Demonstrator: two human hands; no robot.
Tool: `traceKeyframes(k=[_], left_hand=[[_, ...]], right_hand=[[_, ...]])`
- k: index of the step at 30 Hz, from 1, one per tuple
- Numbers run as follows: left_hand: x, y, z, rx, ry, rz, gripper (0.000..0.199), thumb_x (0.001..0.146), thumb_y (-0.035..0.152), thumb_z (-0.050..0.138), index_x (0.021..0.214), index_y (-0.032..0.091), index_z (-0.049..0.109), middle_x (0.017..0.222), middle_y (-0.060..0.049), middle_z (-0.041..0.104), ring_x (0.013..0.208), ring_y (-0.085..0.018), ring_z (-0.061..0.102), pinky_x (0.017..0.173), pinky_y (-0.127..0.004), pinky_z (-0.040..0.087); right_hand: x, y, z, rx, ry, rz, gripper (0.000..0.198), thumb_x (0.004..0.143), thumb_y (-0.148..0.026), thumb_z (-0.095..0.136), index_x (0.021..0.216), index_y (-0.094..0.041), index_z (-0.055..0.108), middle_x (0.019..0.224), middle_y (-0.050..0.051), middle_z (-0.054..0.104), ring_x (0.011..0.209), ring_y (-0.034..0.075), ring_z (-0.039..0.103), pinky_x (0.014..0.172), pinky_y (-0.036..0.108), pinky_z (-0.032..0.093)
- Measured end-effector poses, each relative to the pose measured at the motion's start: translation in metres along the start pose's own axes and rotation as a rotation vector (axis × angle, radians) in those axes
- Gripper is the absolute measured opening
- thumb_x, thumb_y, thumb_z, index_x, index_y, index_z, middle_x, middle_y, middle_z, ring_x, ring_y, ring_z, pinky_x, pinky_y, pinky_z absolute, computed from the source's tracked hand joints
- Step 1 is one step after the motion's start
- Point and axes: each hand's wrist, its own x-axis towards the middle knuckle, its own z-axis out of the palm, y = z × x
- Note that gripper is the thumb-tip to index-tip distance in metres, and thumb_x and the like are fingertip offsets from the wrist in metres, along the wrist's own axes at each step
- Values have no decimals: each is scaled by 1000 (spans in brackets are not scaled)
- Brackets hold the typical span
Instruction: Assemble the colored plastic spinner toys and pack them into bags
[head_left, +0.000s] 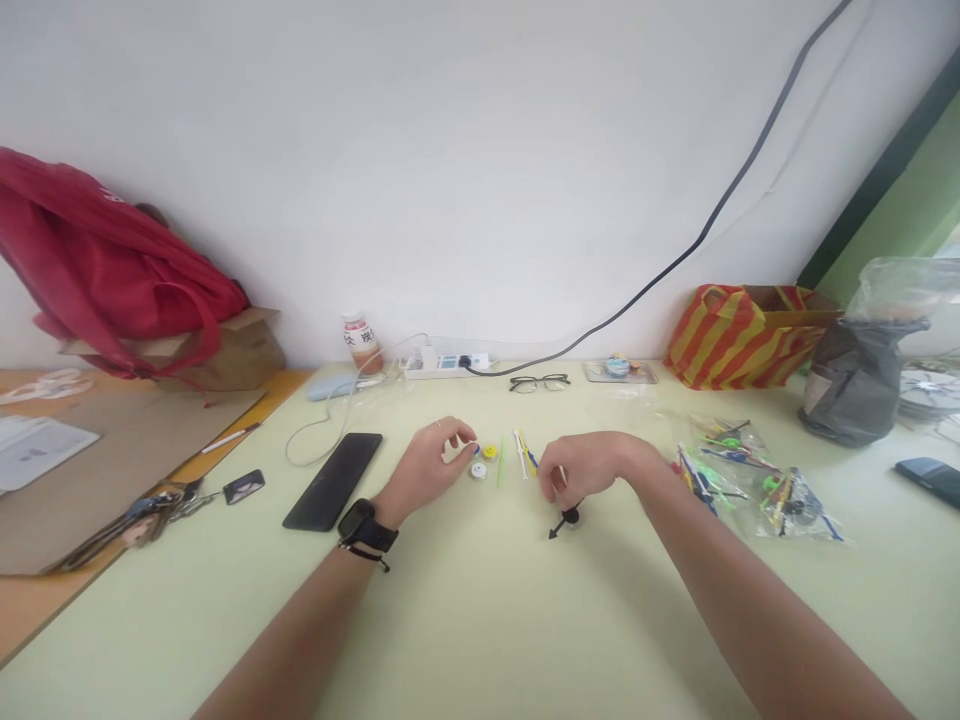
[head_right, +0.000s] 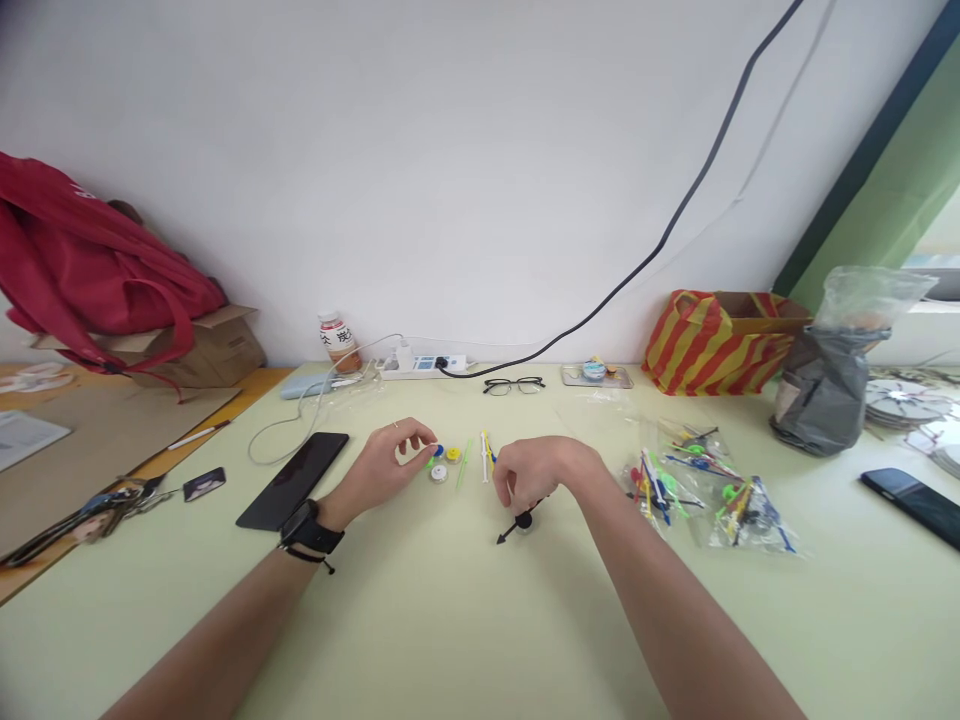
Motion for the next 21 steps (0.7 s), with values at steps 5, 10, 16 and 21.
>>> traceKeyframes(k=[5,10,16,21], left_hand=[[-1,-10,-8,140,-60,-79,20,90,41,67,88,21,71,78,-3,70,69,-18,63,65,-31,48],[-2,-11,-9,-61,-166,-151,15,89,33,64,88,21,73,74,-1,72,67,-16,65,62,-26,51],[0,-21,-13,-150,-174,-193,18,81,23,60,91,19,75,74,-2,75,68,-18,68,64,-28,55],[1,-34,-20,-144,-208,-253,22,78,22,59,88,20,78,80,-4,77,74,-21,71,67,-30,55]], right_hand=[[1,2,0,-10,-2,-2,20,67,-24,72,87,-24,76,98,3,75,80,20,68,60,27,43],[3,0,2,5,29,-14,20,70,-29,72,88,-23,75,98,4,75,78,20,66,60,27,44],[-1,1,-1,16,-26,-42,17,71,-29,73,87,-23,76,95,3,75,79,19,66,62,27,44],[-3,0,-2,11,-99,-35,26,63,-36,84,84,-24,74,91,-1,74,80,19,66,60,26,42]])
